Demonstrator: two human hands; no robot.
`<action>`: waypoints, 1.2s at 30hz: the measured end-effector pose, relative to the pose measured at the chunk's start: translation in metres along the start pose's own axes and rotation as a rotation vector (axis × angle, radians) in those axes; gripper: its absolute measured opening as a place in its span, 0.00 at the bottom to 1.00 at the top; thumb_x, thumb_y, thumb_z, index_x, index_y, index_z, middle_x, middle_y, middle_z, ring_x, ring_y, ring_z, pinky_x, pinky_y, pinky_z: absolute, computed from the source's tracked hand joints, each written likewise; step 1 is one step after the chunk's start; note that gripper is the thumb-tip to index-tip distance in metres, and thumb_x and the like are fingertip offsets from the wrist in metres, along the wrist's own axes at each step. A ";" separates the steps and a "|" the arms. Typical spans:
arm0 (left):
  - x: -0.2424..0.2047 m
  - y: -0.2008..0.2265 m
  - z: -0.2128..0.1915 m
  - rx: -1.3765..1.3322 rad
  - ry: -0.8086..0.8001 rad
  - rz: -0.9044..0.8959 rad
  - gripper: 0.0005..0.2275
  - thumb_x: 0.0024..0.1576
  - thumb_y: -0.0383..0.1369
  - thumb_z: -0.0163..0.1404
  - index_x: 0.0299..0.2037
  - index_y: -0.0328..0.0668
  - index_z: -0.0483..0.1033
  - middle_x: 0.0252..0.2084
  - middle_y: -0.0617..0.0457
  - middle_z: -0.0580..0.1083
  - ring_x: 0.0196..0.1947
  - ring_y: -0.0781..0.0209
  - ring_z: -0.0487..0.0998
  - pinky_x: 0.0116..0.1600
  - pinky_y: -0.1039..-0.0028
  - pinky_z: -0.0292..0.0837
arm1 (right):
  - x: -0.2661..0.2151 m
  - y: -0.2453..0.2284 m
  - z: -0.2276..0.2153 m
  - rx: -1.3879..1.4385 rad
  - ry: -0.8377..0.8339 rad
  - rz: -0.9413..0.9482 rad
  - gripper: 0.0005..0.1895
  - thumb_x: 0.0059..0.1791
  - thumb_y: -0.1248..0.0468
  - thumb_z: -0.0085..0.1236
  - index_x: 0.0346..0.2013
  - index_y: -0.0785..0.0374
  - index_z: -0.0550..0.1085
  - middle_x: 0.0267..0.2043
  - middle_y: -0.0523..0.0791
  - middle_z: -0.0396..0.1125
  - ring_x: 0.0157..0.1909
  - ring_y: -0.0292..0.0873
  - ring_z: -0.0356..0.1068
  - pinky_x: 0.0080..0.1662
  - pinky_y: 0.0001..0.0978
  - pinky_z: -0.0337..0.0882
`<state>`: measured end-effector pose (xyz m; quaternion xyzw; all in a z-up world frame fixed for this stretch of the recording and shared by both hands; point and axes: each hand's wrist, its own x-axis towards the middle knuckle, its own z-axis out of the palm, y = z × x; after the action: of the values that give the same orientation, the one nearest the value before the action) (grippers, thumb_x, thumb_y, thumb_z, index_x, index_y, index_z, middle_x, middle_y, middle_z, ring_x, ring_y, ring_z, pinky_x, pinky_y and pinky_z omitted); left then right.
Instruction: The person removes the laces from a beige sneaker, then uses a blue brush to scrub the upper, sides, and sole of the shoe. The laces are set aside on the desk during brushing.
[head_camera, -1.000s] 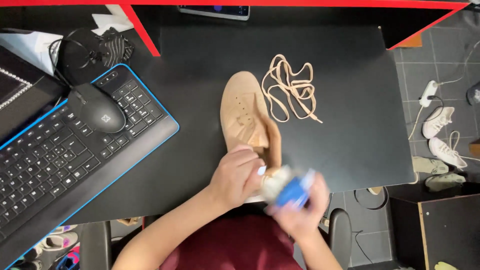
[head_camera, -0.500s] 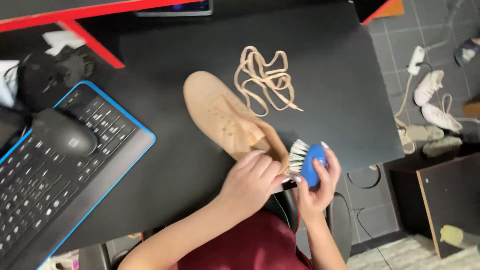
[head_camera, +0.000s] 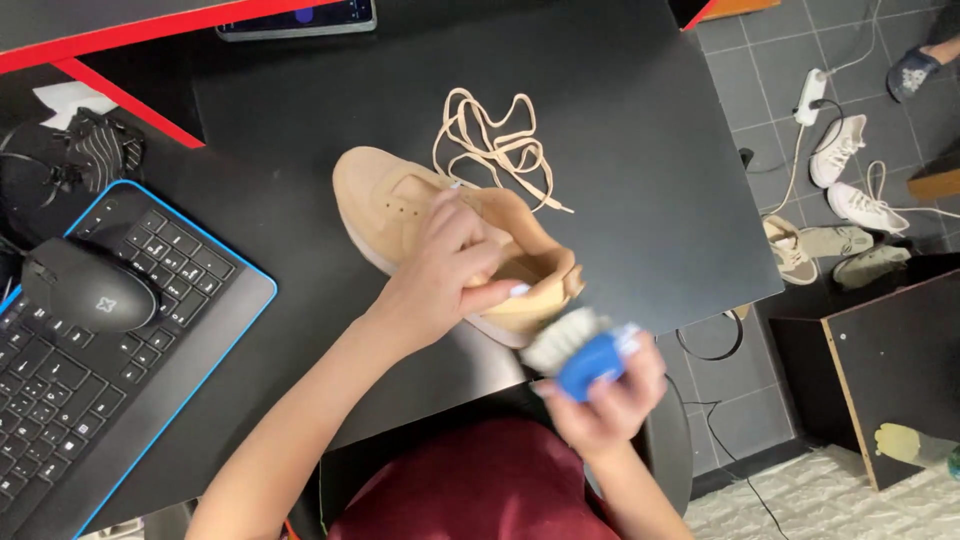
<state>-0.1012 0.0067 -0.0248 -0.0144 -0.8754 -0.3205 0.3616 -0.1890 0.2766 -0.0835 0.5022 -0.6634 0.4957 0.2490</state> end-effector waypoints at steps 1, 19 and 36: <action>0.006 0.002 0.002 0.012 0.010 -0.013 0.19 0.61 0.48 0.56 0.28 0.45 0.64 0.32 0.55 0.58 0.39 0.49 0.67 0.67 0.47 0.60 | 0.001 -0.009 0.006 -0.020 -0.012 -0.078 0.26 0.44 0.52 0.72 0.53 0.40 0.71 0.60 0.57 0.62 0.58 0.66 0.64 0.59 0.70 0.64; -0.026 0.016 0.010 0.058 -0.043 -0.044 0.14 0.62 0.39 0.53 0.26 0.47 0.65 0.31 0.53 0.63 0.42 0.50 0.70 0.69 0.48 0.59 | 0.070 0.027 -0.012 -0.109 0.004 0.077 0.47 0.43 0.65 0.77 0.66 0.77 0.56 0.61 0.67 0.60 0.64 0.70 0.62 0.66 0.63 0.58; -0.038 0.115 -0.101 0.300 -0.280 -0.488 0.20 0.55 0.28 0.37 0.56 0.45 0.74 0.48 0.51 0.70 0.47 0.49 0.70 0.49 0.63 0.63 | 0.072 -0.020 -0.001 0.089 -0.327 0.292 0.38 0.43 0.63 0.73 0.62 0.66 0.63 0.64 0.59 0.65 0.66 0.59 0.68 0.68 0.50 0.68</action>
<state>0.0194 0.0485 0.0679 0.2058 -0.9317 -0.2599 0.1481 -0.1974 0.2471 -0.0152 0.4851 -0.7380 0.4673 0.0413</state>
